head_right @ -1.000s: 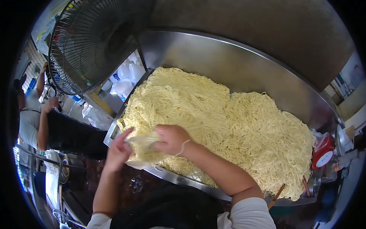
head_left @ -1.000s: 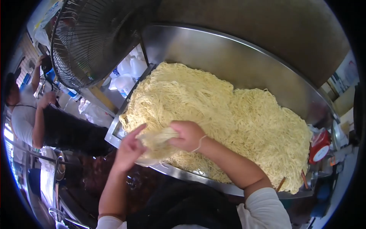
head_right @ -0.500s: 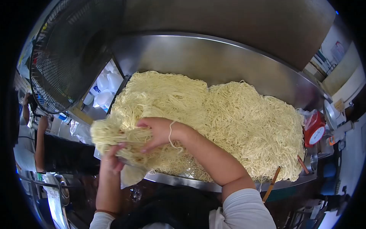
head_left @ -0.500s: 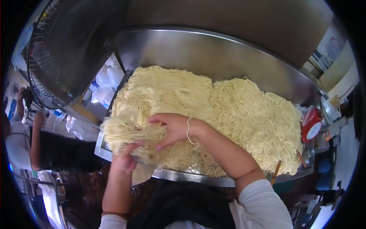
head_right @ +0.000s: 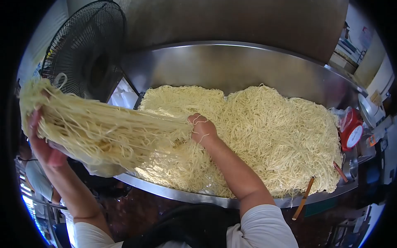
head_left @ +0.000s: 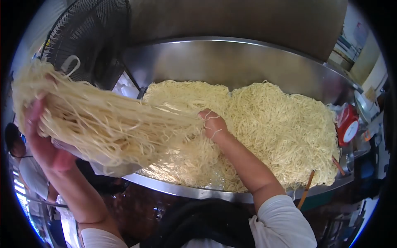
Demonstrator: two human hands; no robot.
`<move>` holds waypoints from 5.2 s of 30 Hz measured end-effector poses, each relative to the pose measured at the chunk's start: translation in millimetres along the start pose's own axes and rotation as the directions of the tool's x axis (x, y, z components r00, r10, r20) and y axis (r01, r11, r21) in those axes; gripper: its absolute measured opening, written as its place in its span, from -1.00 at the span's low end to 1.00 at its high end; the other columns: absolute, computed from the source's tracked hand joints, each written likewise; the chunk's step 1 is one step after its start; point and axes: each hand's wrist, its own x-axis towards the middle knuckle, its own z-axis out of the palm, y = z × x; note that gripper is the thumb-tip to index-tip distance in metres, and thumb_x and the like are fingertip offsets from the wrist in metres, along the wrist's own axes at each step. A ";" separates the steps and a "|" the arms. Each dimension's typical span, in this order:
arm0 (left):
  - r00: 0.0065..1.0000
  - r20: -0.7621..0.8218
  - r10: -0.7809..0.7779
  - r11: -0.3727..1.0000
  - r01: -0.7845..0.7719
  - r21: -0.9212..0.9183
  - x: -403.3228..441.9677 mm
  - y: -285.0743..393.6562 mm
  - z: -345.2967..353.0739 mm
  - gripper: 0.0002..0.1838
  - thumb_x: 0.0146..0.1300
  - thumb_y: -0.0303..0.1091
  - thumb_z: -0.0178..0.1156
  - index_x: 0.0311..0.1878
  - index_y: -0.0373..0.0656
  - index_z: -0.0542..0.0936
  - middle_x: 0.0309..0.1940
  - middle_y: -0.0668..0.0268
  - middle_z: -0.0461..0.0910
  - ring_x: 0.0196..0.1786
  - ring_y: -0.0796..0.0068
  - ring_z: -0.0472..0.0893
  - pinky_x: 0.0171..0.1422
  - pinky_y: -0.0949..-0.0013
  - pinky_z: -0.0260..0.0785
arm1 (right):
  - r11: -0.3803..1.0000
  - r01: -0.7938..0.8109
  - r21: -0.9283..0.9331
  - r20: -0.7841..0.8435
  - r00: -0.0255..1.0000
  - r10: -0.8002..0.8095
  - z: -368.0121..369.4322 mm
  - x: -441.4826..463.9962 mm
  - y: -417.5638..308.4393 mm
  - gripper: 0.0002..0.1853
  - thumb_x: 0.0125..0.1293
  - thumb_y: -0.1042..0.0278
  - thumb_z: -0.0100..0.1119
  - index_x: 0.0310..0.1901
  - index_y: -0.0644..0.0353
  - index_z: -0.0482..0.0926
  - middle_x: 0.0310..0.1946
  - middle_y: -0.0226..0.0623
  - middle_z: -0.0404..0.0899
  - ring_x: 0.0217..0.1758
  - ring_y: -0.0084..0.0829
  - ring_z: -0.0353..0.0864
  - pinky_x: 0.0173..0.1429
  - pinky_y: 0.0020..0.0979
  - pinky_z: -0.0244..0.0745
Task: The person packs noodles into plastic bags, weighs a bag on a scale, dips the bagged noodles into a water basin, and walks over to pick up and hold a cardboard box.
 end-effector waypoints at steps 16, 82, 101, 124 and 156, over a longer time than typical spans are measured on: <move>0.857 0.516 -0.008 0.875 -0.244 0.418 106.0 84.6 99.8 -0.64 -0.18 -0.21 0.32 -0.23 -0.06 0.63 -0.17 0.35 0.60 0.01 0.32 0.55 0.15 0.09 0.42 | 0.982 -0.106 -0.155 0.652 0.736 0.182 -35.4 39.5 28.4 -0.52 -0.01 0.22 0.35 -0.01 0.21 0.56 -0.10 -0.09 0.61 -0.11 -0.15 0.62 -0.01 -0.25 0.50; 0.783 -0.531 -0.322 0.037 0.571 0.820 -164.3 -153.3 -192.3 -0.73 0.09 -0.54 0.17 -0.09 -0.28 0.57 -0.45 0.31 0.54 -0.39 0.60 0.50 -0.25 0.52 0.35 | 0.934 0.136 0.329 0.689 0.642 -0.336 117.6 -1.0 -149.5 -0.54 0.11 0.09 0.25 0.02 0.13 0.53 -0.27 -0.17 0.63 -0.22 -0.22 0.63 -0.10 -0.30 0.49; 0.804 -0.492 -0.335 0.942 0.299 -0.154 -83.1 -117.7 -119.6 -0.80 0.35 -0.35 0.05 0.01 -0.13 0.45 -0.70 0.63 0.13 -0.77 0.83 0.05 -0.73 0.65 -0.15 | 0.891 0.422 -0.166 0.547 0.792 -0.273 99.8 -38.1 -141.3 -0.45 -0.11 -0.01 0.36 -0.16 0.26 0.59 0.06 -0.05 0.45 0.12 -0.11 0.47 0.26 -0.15 0.25; 0.666 -0.195 -0.720 -0.331 -0.082 0.940 -105.5 -165.8 -128.6 -0.70 0.02 -0.15 0.17 -0.22 -0.11 0.60 -0.34 0.12 0.63 -0.19 0.10 0.62 -0.11 0.09 0.46 | 0.940 -0.317 -0.129 0.799 0.528 0.288 -112.4 69.9 -32.1 -0.64 0.05 0.27 0.37 -0.12 0.21 0.58 -0.31 -0.31 0.62 -0.30 -0.49 0.59 -0.22 -0.44 0.51; 0.796 -0.463 -0.389 0.840 0.513 0.178 -114.7 -137.8 -162.3 -0.81 0.35 -0.42 0.00 -0.06 -0.19 0.55 -0.60 0.59 0.38 -0.65 0.85 0.20 -0.60 0.65 -0.04 | 0.933 0.111 0.341 0.499 0.820 -0.281 81.8 45.5 -209.7 -0.63 0.09 0.28 0.24 -0.05 0.18 0.60 -0.28 -0.12 0.64 -0.18 -0.21 0.64 -0.04 -0.27 0.51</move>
